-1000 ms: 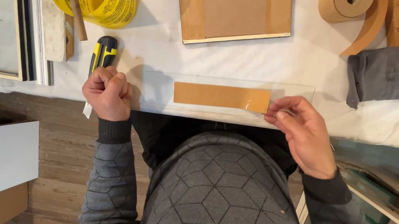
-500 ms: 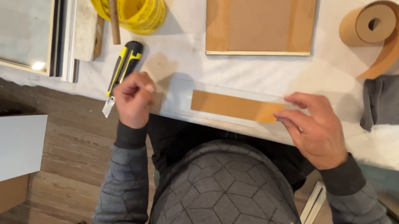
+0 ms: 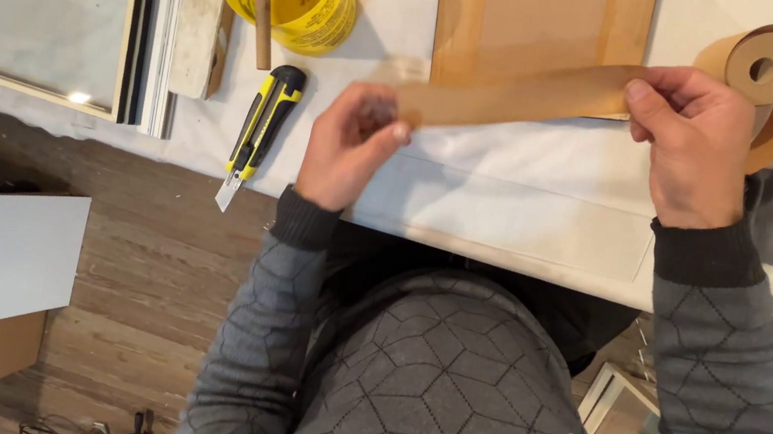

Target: Applying adhesive tape and sealing the back of a picture frame on a workshop table.

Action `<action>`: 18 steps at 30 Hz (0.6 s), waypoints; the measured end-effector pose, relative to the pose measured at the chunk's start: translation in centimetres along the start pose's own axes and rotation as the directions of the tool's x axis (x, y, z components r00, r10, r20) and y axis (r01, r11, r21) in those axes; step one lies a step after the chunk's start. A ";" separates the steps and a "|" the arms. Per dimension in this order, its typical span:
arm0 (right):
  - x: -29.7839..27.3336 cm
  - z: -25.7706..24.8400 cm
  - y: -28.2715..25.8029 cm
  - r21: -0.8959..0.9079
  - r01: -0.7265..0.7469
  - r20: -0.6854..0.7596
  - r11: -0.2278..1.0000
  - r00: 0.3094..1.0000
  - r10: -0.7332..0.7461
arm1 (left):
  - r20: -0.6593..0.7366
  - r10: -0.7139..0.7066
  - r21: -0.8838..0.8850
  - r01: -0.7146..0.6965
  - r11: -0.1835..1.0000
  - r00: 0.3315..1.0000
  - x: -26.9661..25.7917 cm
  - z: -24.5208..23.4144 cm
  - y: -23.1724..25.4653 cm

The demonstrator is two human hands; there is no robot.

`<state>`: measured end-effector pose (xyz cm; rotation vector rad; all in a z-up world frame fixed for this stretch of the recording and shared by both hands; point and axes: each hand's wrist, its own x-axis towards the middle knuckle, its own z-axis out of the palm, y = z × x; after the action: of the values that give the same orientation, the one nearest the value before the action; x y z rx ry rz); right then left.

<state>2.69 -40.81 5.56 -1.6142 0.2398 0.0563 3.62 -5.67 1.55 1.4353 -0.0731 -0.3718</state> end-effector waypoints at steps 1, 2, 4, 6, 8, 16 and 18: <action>0.1 -0.2 0.6 0.073 -0.030 -0.026 0.997 0.999 0.032 | -0.005 -0.001 -0.110 0.000 0.994 1.000 0.9 0.1 0.1; 0.2 -0.4 1.1 0.147 -0.058 -0.051 0.987 0.997 0.066 | -0.009 -0.002 -0.218 0.000 0.976 1.000 1.7 0.2 0.3; 0.2 -1.0 2.7 0.147 -0.077 -0.075 0.986 0.993 0.089 | -0.044 -0.031 -0.113 0.026 0.993 0.999 2.8 0.4 0.6; 0.3 -1.3 3.5 0.148 -0.096 -0.102 0.984 0.989 0.112 | -0.078 -0.057 -0.006 0.057 0.998 0.995 3.6 0.5 0.8; 0.2 -1.3 3.6 0.107 -0.093 -0.149 0.990 0.983 0.108 | -0.191 -0.060 0.123 0.084 0.989 0.980 4.1 0.6 0.8; 0.3 -1.0 2.9 0.093 -0.080 -0.199 0.992 0.975 0.098 | -0.221 0.159 0.442 -0.046 0.896 0.962 5.3 0.9 0.1; 0.3 -1.0 3.0 0.098 -0.089 -0.206 0.991 0.973 0.107 | -0.219 0.155 0.447 -0.042 0.893 0.963 5.7 1.3 0.3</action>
<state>2.28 -41.93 2.61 -1.5194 0.4798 -0.0495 8.73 -8.52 1.02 1.9098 -0.0263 -0.0852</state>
